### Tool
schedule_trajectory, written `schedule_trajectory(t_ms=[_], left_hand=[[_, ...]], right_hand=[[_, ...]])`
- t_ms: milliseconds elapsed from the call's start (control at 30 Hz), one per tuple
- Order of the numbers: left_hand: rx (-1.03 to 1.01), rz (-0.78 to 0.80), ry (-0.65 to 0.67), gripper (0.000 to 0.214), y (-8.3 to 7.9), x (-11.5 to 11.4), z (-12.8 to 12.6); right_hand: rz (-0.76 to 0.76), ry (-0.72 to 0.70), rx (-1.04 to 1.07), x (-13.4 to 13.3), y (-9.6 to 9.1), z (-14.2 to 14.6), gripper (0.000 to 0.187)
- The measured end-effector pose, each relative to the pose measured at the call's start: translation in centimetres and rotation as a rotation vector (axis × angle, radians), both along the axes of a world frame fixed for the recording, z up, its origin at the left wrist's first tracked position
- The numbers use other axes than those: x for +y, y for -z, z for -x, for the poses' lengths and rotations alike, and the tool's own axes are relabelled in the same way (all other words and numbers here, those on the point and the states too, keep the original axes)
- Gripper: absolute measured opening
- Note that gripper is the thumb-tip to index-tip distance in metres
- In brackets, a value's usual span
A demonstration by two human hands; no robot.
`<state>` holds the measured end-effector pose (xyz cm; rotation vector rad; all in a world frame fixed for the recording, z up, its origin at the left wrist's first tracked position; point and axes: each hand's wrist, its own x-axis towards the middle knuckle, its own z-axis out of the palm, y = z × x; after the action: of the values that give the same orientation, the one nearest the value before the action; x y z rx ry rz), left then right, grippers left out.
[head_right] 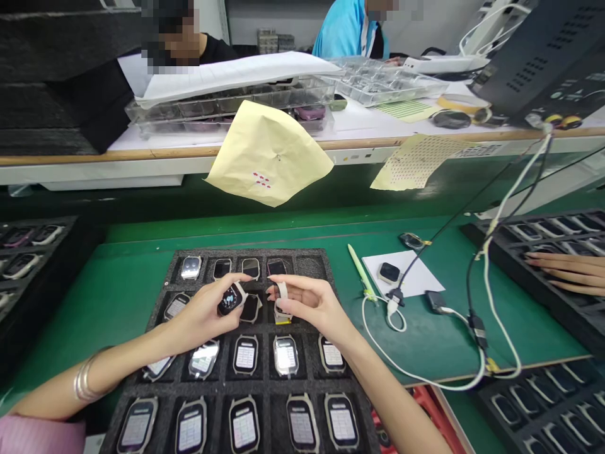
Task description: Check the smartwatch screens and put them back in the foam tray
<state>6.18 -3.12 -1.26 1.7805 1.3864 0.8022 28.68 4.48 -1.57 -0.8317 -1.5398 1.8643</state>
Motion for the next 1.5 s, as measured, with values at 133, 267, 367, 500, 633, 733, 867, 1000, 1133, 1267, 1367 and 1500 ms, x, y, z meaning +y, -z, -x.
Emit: schedule_trajectory(t_ms=[133, 267, 367, 500, 633, 733, 867, 1000, 1133, 1267, 1367, 1500], left_hand=[[-0.001, -0.003, -0.029, 0.044, -0.1, 0.0, 0.1], [0.006, 0.014, -0.045, 0.044, 0.0, 0.1, 0.1], [-0.015, -0.011, -0.067, 0.045, 0.1, 0.2, 0.1], [-0.047, -0.021, -0.089, 0.046, -0.2, -0.1, 0.2], [-0.101, -0.045, -0.121, 0.047, -0.5, -0.6, 0.2], [-0.126, -0.014, -0.129, 0.042, -0.5, -0.7, 0.0], [-0.310, 0.180, -0.166, 0.043, -0.1, -0.1, -0.2], [-0.742, 0.438, -0.152, 0.050, -0.3, 0.2, -0.1], [-0.977, 0.574, -0.129, 0.040, -0.6, 0.0, 0.3], [-1.005, 0.600, -0.130, 0.045, -0.6, -0.2, 0.4], [-0.960, 0.581, -0.158, 0.050, -0.4, -0.3, 0.3], [-0.921, 0.561, -0.160, 0.049, 0.0, -0.3, 0.3]], right_hand=[[-0.013, 0.016, 0.017, 0.0, -0.1, -0.1, 0.038], [-0.021, 0.032, 0.019, 0.1, -0.1, 0.0, 0.037], [-0.022, 0.049, 0.022, 0.1, -0.1, 0.0, 0.038], [-0.015, 0.039, 0.036, 0.1, -0.4, -0.4, 0.036], [-0.025, -0.017, 0.077, -0.2, -1.0, -1.0, 0.036], [0.002, -0.038, 0.073, -0.3, -1.2, -0.9, 0.035], [0.107, -0.090, 0.109, -0.2, -1.0, -0.2, 0.035], [0.251, -0.069, 0.140, -0.3, -0.8, 0.4, 0.040], [0.316, -0.034, 0.166, -0.6, -0.5, 0.6, 0.043], [0.318, 0.010, 0.153, -1.1, -0.2, 0.7, 0.045], [0.323, 0.024, 0.150, -1.4, 0.0, 0.8, 0.045], [0.323, 0.027, 0.132, -1.8, 0.3, 0.9, 0.047]])
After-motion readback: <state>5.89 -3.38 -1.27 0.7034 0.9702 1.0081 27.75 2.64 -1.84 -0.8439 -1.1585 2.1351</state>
